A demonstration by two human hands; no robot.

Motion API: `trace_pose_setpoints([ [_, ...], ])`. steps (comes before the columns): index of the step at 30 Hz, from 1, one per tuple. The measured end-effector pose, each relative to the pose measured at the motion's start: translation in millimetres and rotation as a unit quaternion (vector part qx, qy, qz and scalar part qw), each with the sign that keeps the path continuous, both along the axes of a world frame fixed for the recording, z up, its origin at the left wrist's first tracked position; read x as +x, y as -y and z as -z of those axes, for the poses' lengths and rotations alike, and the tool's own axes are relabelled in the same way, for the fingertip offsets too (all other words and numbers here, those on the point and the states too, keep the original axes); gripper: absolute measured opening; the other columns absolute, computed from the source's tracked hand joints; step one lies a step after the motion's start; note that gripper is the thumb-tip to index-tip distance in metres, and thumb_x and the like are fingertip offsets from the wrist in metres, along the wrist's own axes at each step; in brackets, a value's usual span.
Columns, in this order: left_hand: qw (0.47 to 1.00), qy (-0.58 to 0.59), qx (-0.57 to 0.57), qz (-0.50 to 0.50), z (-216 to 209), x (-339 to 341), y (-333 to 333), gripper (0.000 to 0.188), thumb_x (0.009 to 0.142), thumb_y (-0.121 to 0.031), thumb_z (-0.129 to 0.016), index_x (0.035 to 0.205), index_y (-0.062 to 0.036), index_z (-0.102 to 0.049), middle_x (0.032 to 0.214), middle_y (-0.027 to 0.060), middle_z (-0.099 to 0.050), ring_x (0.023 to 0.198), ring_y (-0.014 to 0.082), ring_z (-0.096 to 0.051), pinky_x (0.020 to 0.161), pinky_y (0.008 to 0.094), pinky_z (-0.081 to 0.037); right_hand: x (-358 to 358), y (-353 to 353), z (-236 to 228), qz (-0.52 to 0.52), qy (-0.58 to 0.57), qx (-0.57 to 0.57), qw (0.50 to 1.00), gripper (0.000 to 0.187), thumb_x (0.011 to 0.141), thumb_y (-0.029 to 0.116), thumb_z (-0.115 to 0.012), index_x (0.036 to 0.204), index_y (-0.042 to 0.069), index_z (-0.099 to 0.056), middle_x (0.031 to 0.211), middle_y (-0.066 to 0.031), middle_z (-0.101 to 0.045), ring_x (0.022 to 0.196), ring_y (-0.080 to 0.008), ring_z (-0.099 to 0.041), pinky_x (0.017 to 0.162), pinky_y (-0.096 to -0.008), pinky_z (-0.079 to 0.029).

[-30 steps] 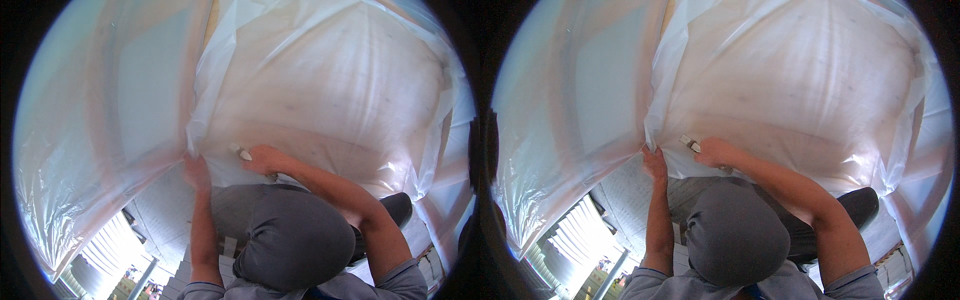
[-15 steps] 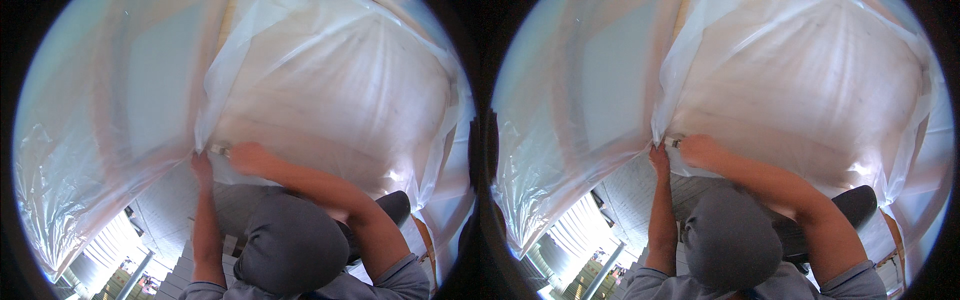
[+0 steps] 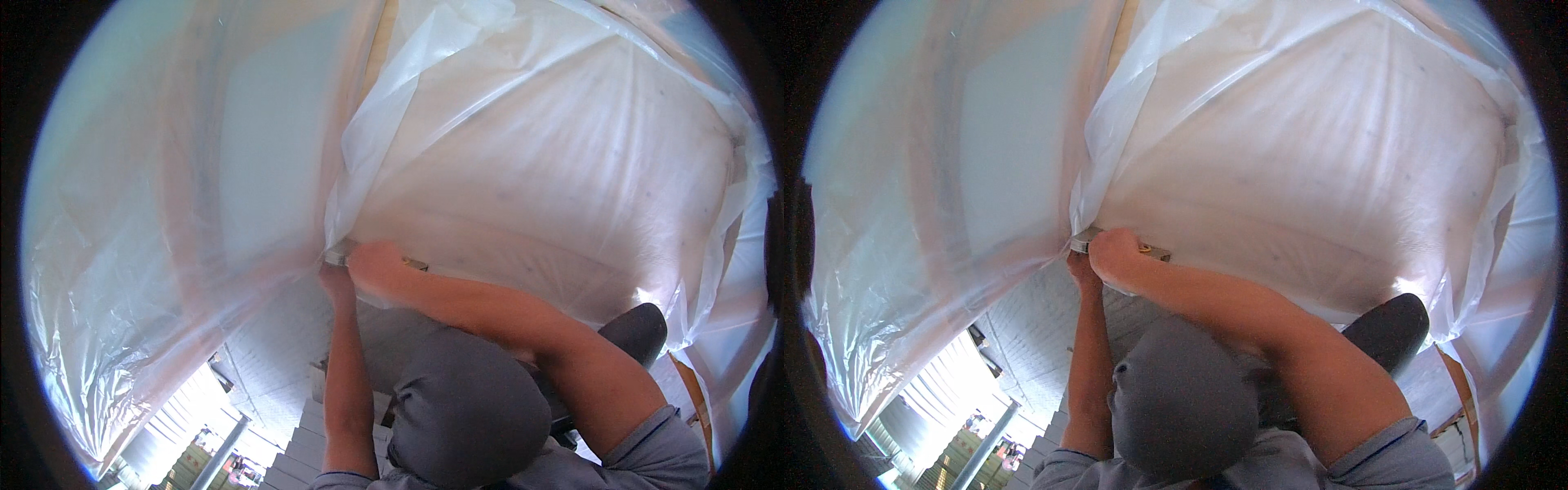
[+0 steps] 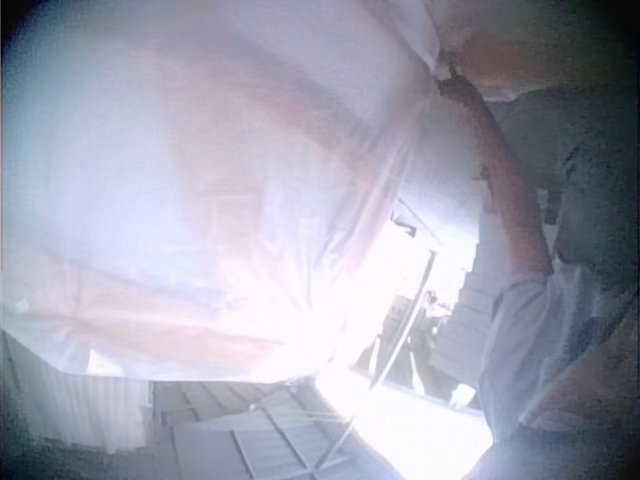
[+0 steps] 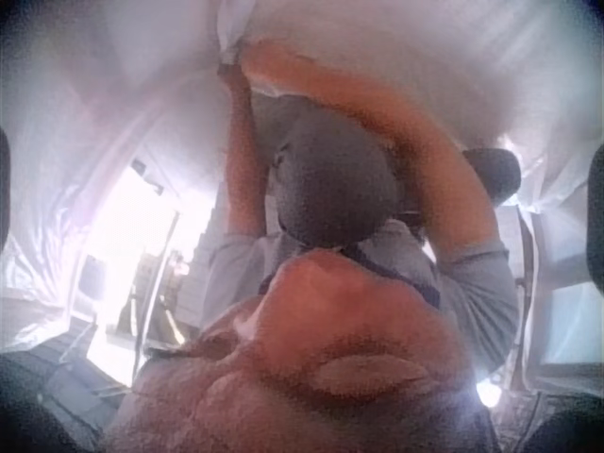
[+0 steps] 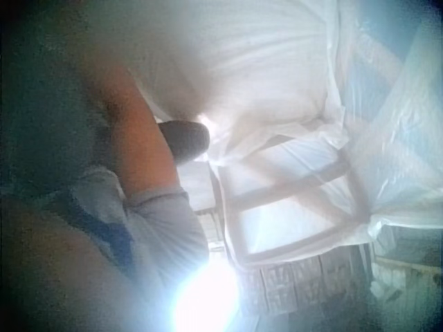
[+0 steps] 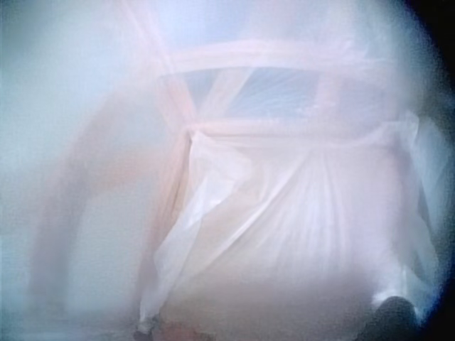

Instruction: The person smooths a white fabric sheet over a wooden frame using a metal scraper, then retrieves small wooden blocks from a shelf and places them under the frame to support it. The person continues smoothing the fabric and adjusting the blocks to secure the fabric in place.

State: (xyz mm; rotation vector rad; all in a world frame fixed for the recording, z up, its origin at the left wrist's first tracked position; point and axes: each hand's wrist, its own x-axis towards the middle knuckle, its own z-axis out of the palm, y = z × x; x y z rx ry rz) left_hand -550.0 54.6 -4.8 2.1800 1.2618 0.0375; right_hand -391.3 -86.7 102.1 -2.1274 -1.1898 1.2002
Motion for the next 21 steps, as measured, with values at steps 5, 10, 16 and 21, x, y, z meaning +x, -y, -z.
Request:
trace_pose_setpoints([
  [5, 0.993, 0.096, -0.047, -0.043, 8.0, -16.1, -5.6, 0.03, 0.091, -0.019, -0.055, 0.114, -0.0002, -0.06, 0.107, 0.0118, -0.066, 0.092, 0.0254, -0.063, 0.079, 0.0398, -0.049, -10.0, 14.4, 2.7, -0.001, 0.096, 0.084, 0.992, 0.019, 0.083, 0.017, -0.06, 0.084, 0.001, -0.07, 0.079, -0.0148, -0.068, 0.081, -0.0277, -0.067, 0.065, -0.0439, -0.053],
  [10, 0.985, -0.003, -0.121, -0.121, -23.0, -2.5, 1.6, 0.034, 0.091, -0.016, -0.054, 0.118, 0.0045, -0.056, 0.109, 0.0221, -0.063, 0.093, 0.0313, -0.06, 0.08, 0.0435, -0.047, 1.4, 25.2, 1.9, -0.003, 0.037, 0.099, 0.994, 0.019, 0.084, 0.018, -0.059, 0.083, 0.001, -0.07, 0.078, -0.0142, -0.068, 0.076, -0.0284, -0.067, 0.063, -0.0458, -0.051],
  [16, 0.972, -0.183, 0.113, 0.099, -113.6, 26.8, 51.2, 0.039, 0.091, -0.025, -0.057, 0.117, 0.0054, -0.056, 0.113, 0.025, -0.061, 0.104, 0.0377, -0.058, 0.09, 0.0457, -0.046, 36.0, 44.3, -9.8, 0.087, -0.027, 0.082, 0.992, 0.033, 0.081, 0.033, -0.058, 0.081, 0.003, -0.071, 0.081, -0.0165, -0.07, 0.078, -0.0329, -0.069, 0.068, -0.0486, -0.053],
  [21, 0.955, -0.024, 0.171, 0.242, -147.7, 104.4, 83.1, 0.04, 0.089, -0.021, -0.061, 0.119, 0.0042, -0.056, 0.123, 0.0247, -0.056, 0.115, 0.0386, -0.054, 0.099, 0.0465, -0.041, 71.2, 125.7, -3.4, 0.323, -0.136, 0.081, 0.933, 0.043, 0.086, 0.041, -0.057, 0.096, 0.0, -0.064, 0.086, -0.0212, -0.067, 0.083, -0.0364, -0.067, 0.073, -0.0465, -0.051],
])
